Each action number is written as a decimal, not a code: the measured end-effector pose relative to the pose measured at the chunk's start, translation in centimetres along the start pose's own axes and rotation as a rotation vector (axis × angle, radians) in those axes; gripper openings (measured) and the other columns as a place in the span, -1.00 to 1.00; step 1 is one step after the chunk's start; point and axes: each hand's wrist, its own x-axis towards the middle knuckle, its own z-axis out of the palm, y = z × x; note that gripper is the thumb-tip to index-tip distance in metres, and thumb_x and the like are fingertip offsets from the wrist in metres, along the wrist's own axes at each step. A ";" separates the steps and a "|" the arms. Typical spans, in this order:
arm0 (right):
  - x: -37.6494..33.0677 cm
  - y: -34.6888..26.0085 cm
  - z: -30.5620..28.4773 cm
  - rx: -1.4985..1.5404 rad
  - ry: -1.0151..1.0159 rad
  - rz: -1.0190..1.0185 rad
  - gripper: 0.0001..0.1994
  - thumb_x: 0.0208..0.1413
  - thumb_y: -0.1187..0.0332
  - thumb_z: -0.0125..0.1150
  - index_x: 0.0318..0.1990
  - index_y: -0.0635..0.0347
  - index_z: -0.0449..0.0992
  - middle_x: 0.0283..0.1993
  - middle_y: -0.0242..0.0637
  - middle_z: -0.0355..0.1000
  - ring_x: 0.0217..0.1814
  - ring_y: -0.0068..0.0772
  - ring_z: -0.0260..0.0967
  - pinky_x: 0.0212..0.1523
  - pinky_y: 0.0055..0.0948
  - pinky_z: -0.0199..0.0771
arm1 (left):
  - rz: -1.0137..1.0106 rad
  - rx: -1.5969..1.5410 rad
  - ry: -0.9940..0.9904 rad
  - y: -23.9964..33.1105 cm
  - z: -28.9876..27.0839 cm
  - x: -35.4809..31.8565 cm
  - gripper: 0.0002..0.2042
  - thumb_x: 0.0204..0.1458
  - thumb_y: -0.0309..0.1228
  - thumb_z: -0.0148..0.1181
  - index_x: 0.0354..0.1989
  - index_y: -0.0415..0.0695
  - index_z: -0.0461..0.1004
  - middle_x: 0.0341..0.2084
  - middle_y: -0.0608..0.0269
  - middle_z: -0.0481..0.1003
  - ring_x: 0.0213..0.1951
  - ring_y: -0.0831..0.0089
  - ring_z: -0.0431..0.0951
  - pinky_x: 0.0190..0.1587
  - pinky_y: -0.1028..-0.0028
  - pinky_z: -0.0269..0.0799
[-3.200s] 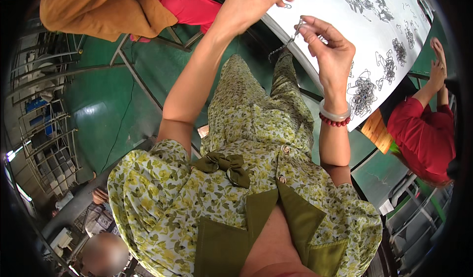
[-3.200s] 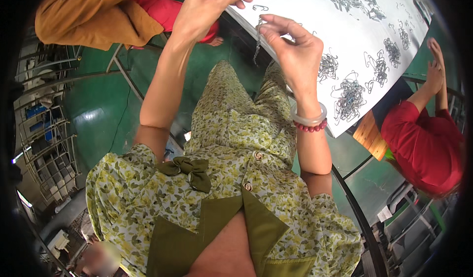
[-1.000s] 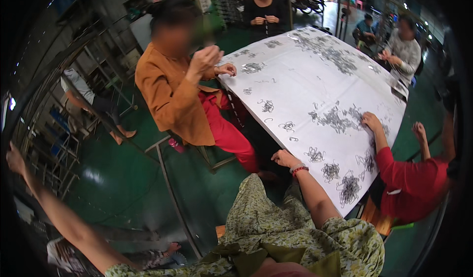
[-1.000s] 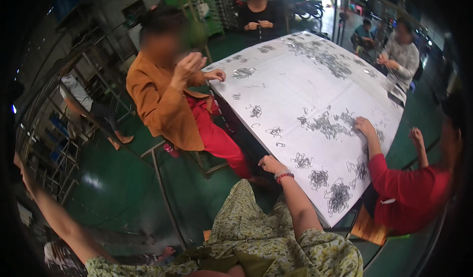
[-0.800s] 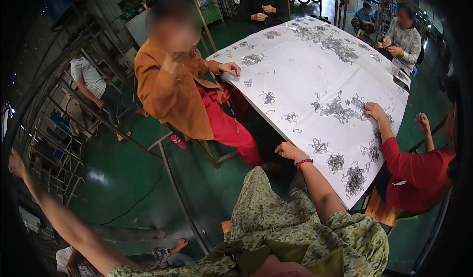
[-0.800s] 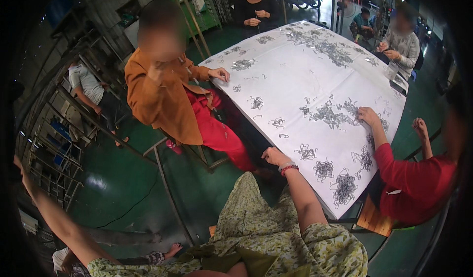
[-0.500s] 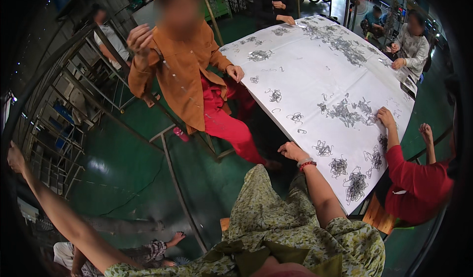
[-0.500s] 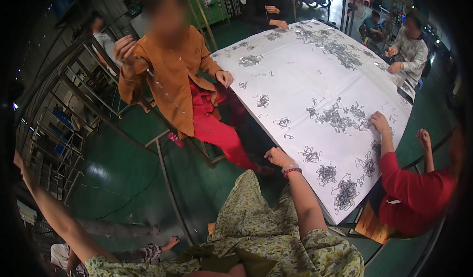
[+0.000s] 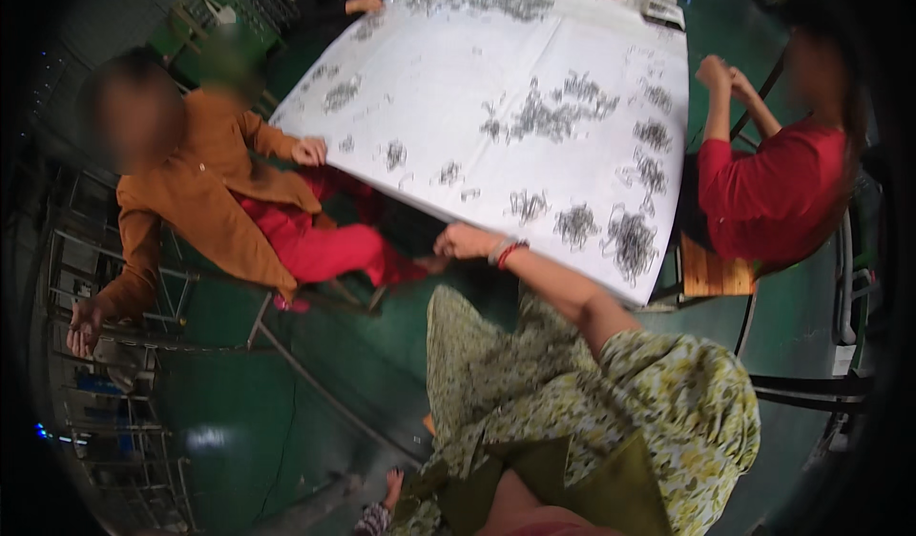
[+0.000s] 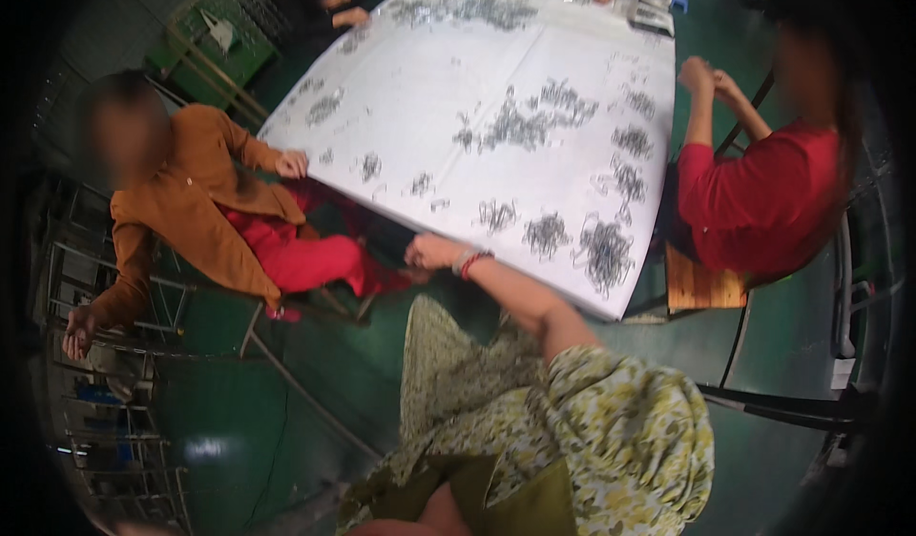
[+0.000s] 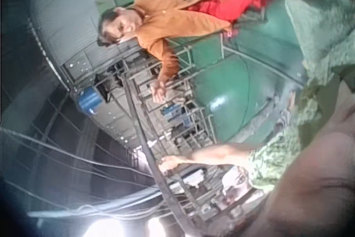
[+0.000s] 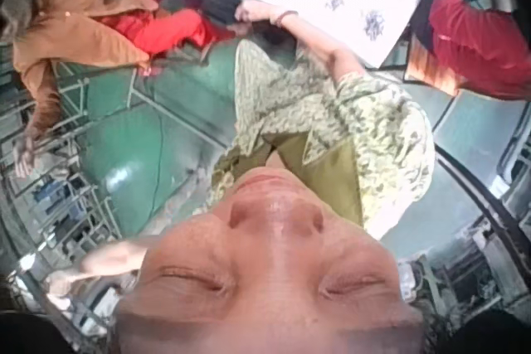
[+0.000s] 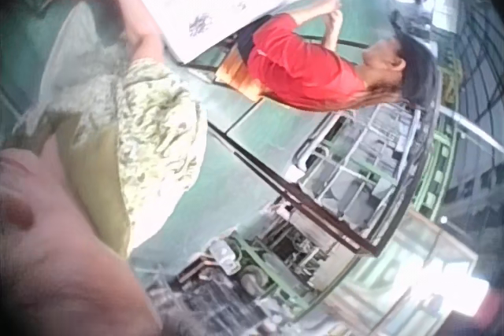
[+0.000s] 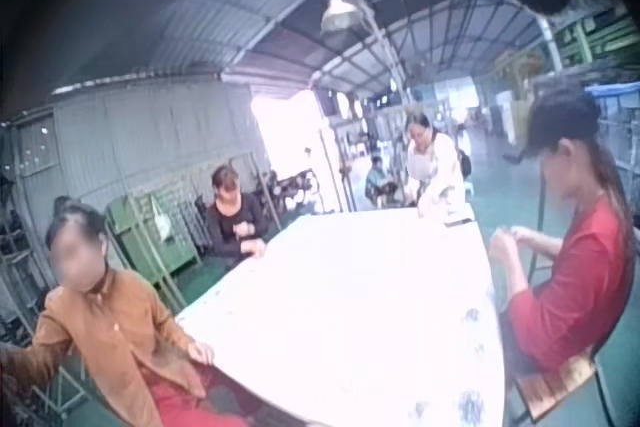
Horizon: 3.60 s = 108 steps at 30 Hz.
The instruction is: The person sits at a table with two others and repeatedly picks up small wire pieces, bends them into loops, and places them onto a large white sheet. The hands work continuously with the wire components throughout the clip.
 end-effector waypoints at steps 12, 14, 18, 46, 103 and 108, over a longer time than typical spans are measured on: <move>-12.0 5.4 -21.4 -0.532 0.688 0.558 -0.77 -0.12 0.66 0.05 -0.26 0.38 0.52 -0.28 0.06 0.49 -0.14 0.02 0.42 -0.03 -0.17 0.44 | 0.002 -0.510 0.316 17.2 -2.8 -10.7 -0.73 0.19 -0.24 -0.08 -0.28 -0.23 0.38 -0.37 0.05 0.50 -0.41 0.30 0.52 -0.35 0.36 0.51; -14.8 8.7 -22.4 -0.644 0.652 0.619 -0.83 -0.09 0.64 -0.01 -0.35 0.39 0.51 -0.25 0.08 0.46 -0.08 0.07 0.36 -0.01 -0.14 0.41 | -0.013 -0.700 0.360 23.1 -2.0 -14.1 -0.73 0.19 -0.24 -0.09 -0.29 -0.24 0.37 -0.37 0.05 0.50 -0.42 0.30 0.51 -0.36 0.36 0.51; -16.1 10.3 -20.8 -0.785 0.602 0.557 -0.83 -0.10 0.67 -0.06 -0.37 0.41 0.48 -0.22 0.07 0.40 -0.08 0.04 0.33 0.04 -0.14 0.40 | -0.002 -1.097 0.084 34.4 1.0 -21.9 -0.73 0.21 -0.26 -0.12 -0.29 -0.25 0.35 -0.38 0.04 0.49 -0.43 0.30 0.51 -0.38 0.36 0.51; -17.8 -15.8 -16.3 1.153 1.088 0.309 -0.88 0.13 0.49 0.13 -0.24 0.36 0.40 -0.39 -0.23 0.47 -0.41 -0.55 0.46 -0.48 -0.60 0.48 | 0.170 -1.207 -1.826 52.9 16.2 -53.6 -0.87 0.03 -0.48 0.16 -0.38 -0.33 0.51 -0.61 0.05 0.51 -0.58 0.25 0.49 -0.48 0.32 0.39; -14.3 1.9 -22.7 -0.567 0.260 0.535 -0.65 0.12 0.36 0.17 -0.03 0.50 0.47 -0.16 0.00 0.50 -0.19 -0.24 0.48 -0.16 -0.35 0.56 | -0.829 -1.615 -1.140 41.3 -7.1 -41.0 -0.88 -0.08 -0.46 0.26 -0.45 -0.16 0.43 -0.53 0.18 0.54 -0.40 0.18 0.56 -0.36 0.22 0.40; -12.1 1.7 -22.2 -0.873 0.240 0.552 -0.65 0.12 0.34 0.18 -0.04 0.47 0.47 -0.20 -0.06 0.48 -0.24 -0.30 0.44 -0.21 -0.37 0.51 | -0.818 -1.559 -1.126 40.5 -6.3 -42.3 -0.88 -0.06 -0.43 0.24 -0.45 -0.15 0.42 -0.63 0.15 0.50 -0.45 0.16 0.56 -0.39 0.21 0.38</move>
